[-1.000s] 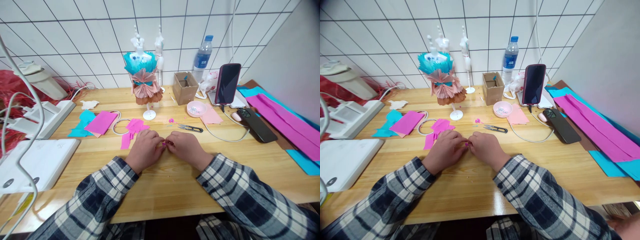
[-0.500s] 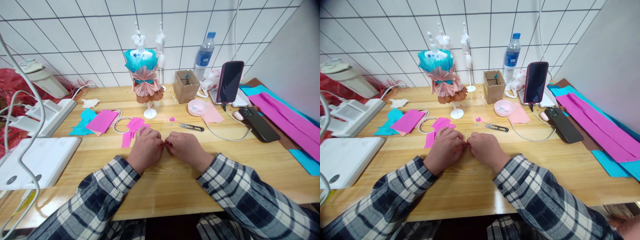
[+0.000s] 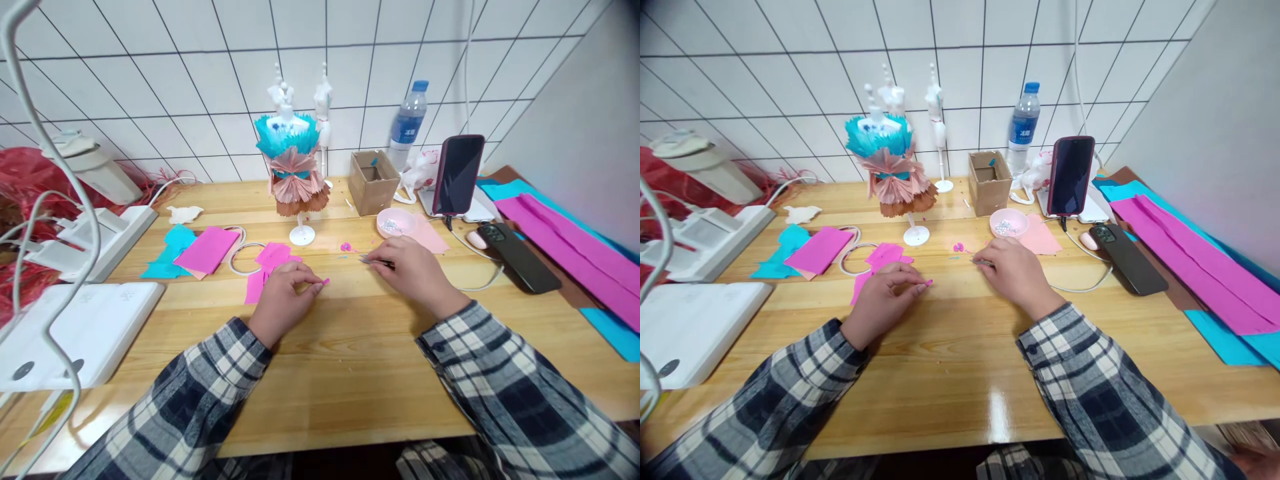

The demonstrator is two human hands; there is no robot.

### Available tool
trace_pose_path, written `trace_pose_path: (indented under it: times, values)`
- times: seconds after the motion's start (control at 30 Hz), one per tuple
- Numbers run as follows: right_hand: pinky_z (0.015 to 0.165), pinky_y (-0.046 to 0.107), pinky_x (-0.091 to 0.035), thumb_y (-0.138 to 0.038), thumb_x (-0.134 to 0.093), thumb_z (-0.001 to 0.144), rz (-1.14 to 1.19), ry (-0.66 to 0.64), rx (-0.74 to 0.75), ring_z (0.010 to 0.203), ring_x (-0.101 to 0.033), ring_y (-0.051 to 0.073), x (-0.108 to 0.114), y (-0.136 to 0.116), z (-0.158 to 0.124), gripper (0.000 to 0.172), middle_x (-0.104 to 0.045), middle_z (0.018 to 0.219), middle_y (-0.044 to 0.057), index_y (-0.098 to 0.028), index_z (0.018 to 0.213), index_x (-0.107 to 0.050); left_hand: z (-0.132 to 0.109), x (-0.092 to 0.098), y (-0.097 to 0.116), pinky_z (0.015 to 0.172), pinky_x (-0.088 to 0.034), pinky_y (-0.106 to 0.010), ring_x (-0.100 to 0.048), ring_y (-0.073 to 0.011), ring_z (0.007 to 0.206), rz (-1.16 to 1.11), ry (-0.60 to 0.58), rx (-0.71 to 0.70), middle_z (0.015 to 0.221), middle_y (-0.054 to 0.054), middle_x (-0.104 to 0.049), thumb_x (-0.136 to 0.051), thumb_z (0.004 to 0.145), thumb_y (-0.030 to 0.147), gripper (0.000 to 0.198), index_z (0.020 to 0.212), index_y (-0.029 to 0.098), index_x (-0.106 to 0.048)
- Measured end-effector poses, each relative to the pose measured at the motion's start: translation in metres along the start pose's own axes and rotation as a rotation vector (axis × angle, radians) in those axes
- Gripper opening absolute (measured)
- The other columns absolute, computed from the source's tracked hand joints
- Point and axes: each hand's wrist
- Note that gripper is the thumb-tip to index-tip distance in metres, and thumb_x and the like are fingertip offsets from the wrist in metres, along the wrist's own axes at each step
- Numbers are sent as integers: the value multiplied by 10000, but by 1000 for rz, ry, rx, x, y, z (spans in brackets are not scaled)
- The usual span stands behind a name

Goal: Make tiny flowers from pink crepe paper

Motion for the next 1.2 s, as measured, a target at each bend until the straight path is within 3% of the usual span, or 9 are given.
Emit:
trace_pose_path:
  times: [0.13, 0.33, 0.5, 0.6, 0.73, 0.87, 1.03, 1.2]
  values:
    - [805, 334, -390, -254, -561, 881, -70, -52, 106, 927, -527, 221, -4, -7, 1, 188, -667, 974, 54, -261, 965, -729, 0, 0, 1, 772, -484, -337, -616, -185, 804, -47, -8, 27, 802, -50, -659, -640, 783, 255, 119, 749, 181, -727]
    - [890, 376, -341, -278, -609, 858, -122, -45, 137, 1082, -476, 250, -10, -13, 4, 127, -624, 1183, 38, -244, 873, -730, -1, -1, 1, 782, -482, -348, -620, -189, 800, -23, -26, 16, 795, -48, -669, -645, 781, 263, 121, 747, 193, -737]
    - [834, 366, -351, -220, -588, 843, -89, -60, 97, 999, -502, 242, -10, -19, 5, 146, -654, 1031, 76, -195, 761, -707, 0, -2, 2, 789, -489, -354, -625, -192, 798, -37, 5, 35, 789, -50, -673, -647, 765, 263, 118, 710, 182, -713]
    - [750, 326, -387, -227, -617, 803, 205, -46, -88, 849, -541, 202, -13, -32, 3, 116, -646, 863, 72, -180, 769, -718, 1, -2, 1, 800, -491, -359, -629, -197, 811, -74, 36, 82, 788, -50, -678, -647, 753, 278, 123, 705, 178, -699]
    - [597, 264, -403, -378, -646, 770, 899, -121, -437, 629, -515, 125, -21, -64, 0, 220, -642, 730, 21, -179, 805, -735, 2, -5, -2, 764, -497, -343, -629, -195, 800, -155, 39, 148, 789, -51, -683, -636, 748, 312, 153, 699, 178, -692]
    - [392, 210, -251, -475, -639, 738, 1344, -237, -712, 444, -367, 55, -27, -90, -4, 337, -581, 687, -9, -173, 859, -725, 2, -7, 0, 725, -499, -323, -627, -191, 777, -246, 48, 220, 780, -53, -686, -627, 750, 334, 179, 718, 169, -687]
    - [361, 181, -199, -416, -778, 613, 1528, -190, -777, 426, -351, 33, -28, -98, -5, 329, -535, 625, -43, -166, 801, -677, 0, -8, 7, 708, -499, -319, -628, -189, 748, -302, 60, 277, 776, -55, -681, -628, 750, 344, 192, 728, 159, -674]
    - [367, 186, -222, -428, -785, 600, 1548, -112, -783, 417, -337, 32, -29, -101, -3, 338, -497, 566, -61, -156, 753, -656, -2, -9, 12, 709, -499, -306, -635, -185, 771, -305, 97, 237, 795, -51, -678, -633, 755, 327, 171, 738, 164, -681]
Point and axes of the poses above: each hand's wrist, its own z-axis towards the middle knuckle, its own x-axis out of the back of the hand, y = z × x
